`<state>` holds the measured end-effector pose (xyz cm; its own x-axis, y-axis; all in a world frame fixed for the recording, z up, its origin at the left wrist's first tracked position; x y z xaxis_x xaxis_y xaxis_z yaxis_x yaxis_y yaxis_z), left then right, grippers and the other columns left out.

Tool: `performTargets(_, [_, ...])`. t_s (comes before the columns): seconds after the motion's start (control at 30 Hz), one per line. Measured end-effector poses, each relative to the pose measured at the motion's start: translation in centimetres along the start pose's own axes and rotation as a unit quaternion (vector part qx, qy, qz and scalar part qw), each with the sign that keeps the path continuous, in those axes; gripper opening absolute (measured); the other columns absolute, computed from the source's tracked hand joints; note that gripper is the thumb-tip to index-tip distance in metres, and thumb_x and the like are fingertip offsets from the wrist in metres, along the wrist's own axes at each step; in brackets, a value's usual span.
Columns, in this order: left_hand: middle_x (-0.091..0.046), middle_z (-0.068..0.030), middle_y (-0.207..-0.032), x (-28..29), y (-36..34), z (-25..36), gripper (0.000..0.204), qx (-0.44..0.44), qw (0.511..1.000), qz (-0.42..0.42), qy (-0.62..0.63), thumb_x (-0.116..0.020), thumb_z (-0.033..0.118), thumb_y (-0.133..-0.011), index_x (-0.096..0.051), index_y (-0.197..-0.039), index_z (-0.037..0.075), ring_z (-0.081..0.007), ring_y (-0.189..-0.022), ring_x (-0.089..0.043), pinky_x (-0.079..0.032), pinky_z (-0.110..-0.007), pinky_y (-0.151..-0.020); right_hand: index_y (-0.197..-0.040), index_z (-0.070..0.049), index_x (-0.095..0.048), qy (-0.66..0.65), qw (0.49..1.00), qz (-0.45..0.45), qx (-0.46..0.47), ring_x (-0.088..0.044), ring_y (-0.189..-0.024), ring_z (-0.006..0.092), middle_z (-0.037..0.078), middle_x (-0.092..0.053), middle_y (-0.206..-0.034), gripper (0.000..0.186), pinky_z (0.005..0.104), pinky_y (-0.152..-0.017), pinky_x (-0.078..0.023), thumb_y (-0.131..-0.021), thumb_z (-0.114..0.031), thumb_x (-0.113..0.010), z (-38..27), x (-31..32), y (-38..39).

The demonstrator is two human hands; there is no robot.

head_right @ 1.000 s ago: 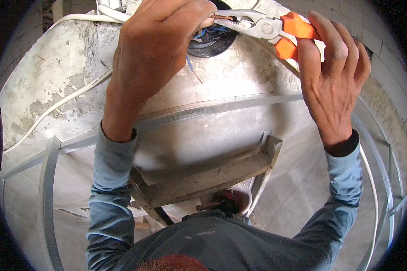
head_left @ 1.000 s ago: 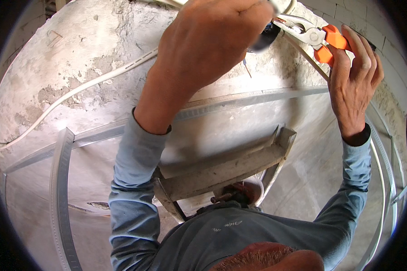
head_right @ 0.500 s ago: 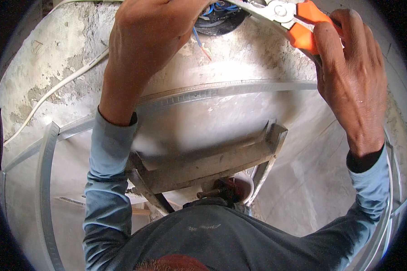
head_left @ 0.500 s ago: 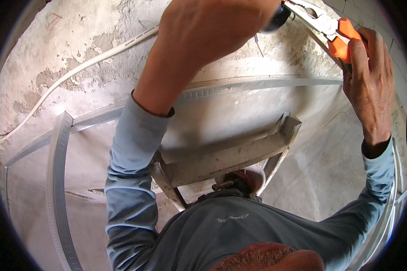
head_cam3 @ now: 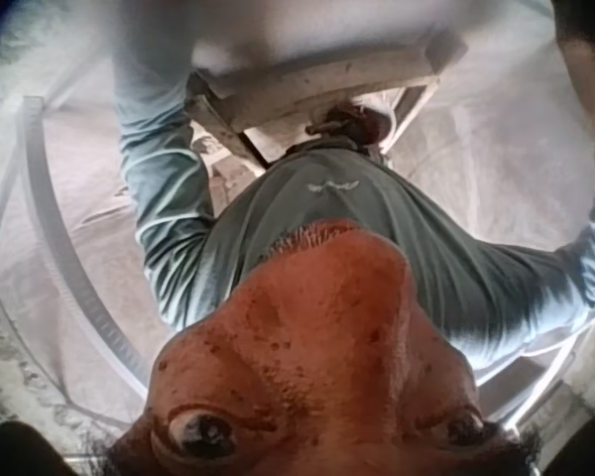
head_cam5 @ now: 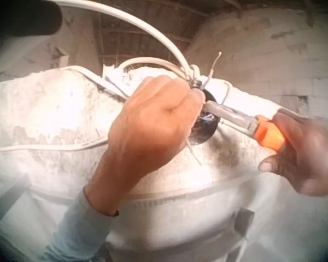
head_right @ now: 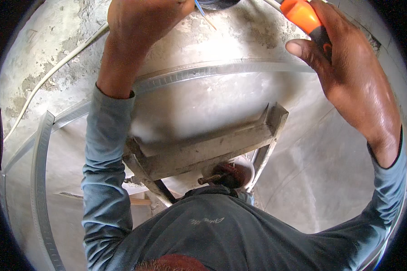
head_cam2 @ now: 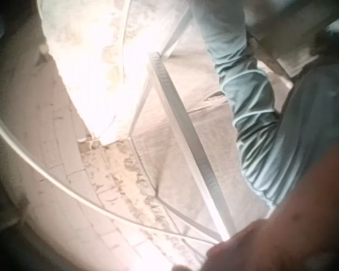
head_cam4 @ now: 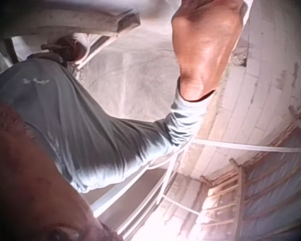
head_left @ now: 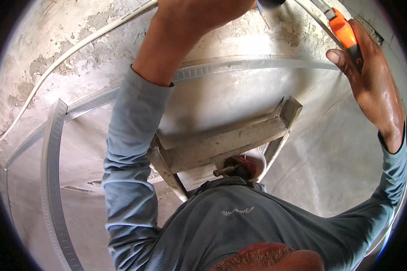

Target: The person uses a utility knife and pliers to strip the insulation from electrical wires and then joins them inside a junction box by twisting them together by hand.

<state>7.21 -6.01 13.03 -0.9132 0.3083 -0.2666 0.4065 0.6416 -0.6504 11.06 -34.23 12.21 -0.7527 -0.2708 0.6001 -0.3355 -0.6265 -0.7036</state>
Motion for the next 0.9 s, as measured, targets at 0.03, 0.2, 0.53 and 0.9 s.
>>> performTargets(0.03, [-0.051, -0.006, -0.075, 0.0, 0.0, 0.0, 0.007, -0.001, 1.0, -0.002, 0.0, -0.069, 0.002, -0.079, -0.065, -0.084, 0.002, -0.0222, -0.07, -0.054, -0.045, -0.033, -0.064, -0.144, -0.002, -0.052, -0.043, 0.998, -0.039, -0.034, -0.071, -0.098, 0.0353, 0.023, -0.067, -0.115, 0.069, 0.0481, -0.083, -0.057, -0.094, -0.046, -0.067, -0.8, 0.6, -0.2])
performTargets(0.2, [-0.052, -0.0062, -0.075, 0.0, 0.2, -0.3, 0.008, -0.007, 1.0, 0.002, 0.011, -0.069, 0.001, -0.079, -0.067, -0.086, 0.001, -0.0221, -0.07, -0.054, -0.046, -0.033, -0.064, -0.143, 0.0, -0.053, -0.188, 0.976, -0.1, -0.049, -0.066, -0.086, 0.0265, 0.014, -0.066, -0.098, 0.075, 0.0408, -0.076, -0.053, -0.093, -0.055, -0.066, -2.9, 1.0, 0.0])
performTargets(0.53, [-0.052, -0.0067, -0.076, -0.2, 0.6, -0.5, 0.011, -0.007, 0.999, 0.004, 0.038, -0.068, 0.003, -0.082, -0.068, -0.092, 0.0, -0.0221, -0.07, -0.054, -0.045, -0.033, -0.064, -0.126, -0.003, -0.06, -0.621, 0.75, -0.213, -0.086, -0.053, -0.068, 0.0077, 0.0, -0.057, -0.085, 0.054, 0.0228, -0.059, -0.045, -0.097, -0.047, -0.072, -3.0, -1.4, -0.1])
performTargets(0.9, [-0.052, -0.0069, -0.079, 1.6, -0.7, 0.2, 0.013, 0.053, 0.989, -0.136, 0.012, -0.065, 0.006, -0.087, -0.068, -0.099, 0.001, -0.0231, -0.071, -0.053, -0.044, -0.034, -0.065, -0.119, 0.001, -0.059, -0.412, 0.907, -0.072, -0.037, -0.06, -0.087, 0.0198, 0.01, -0.062, -0.1, 0.035, 0.0329, -0.074, -0.049, -0.097, -0.024, -0.071, -2.2, 0.2, -0.1])
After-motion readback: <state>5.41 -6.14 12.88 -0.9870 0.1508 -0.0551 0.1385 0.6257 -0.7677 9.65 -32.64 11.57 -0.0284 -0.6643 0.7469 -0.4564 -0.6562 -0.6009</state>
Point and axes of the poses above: each hand's wrist, its own y-axis away from the middle knuckle, its own x-axis out of the back of the hand, z = x × y, the point moved 2 cm from there along -y, towards the middle knuckle
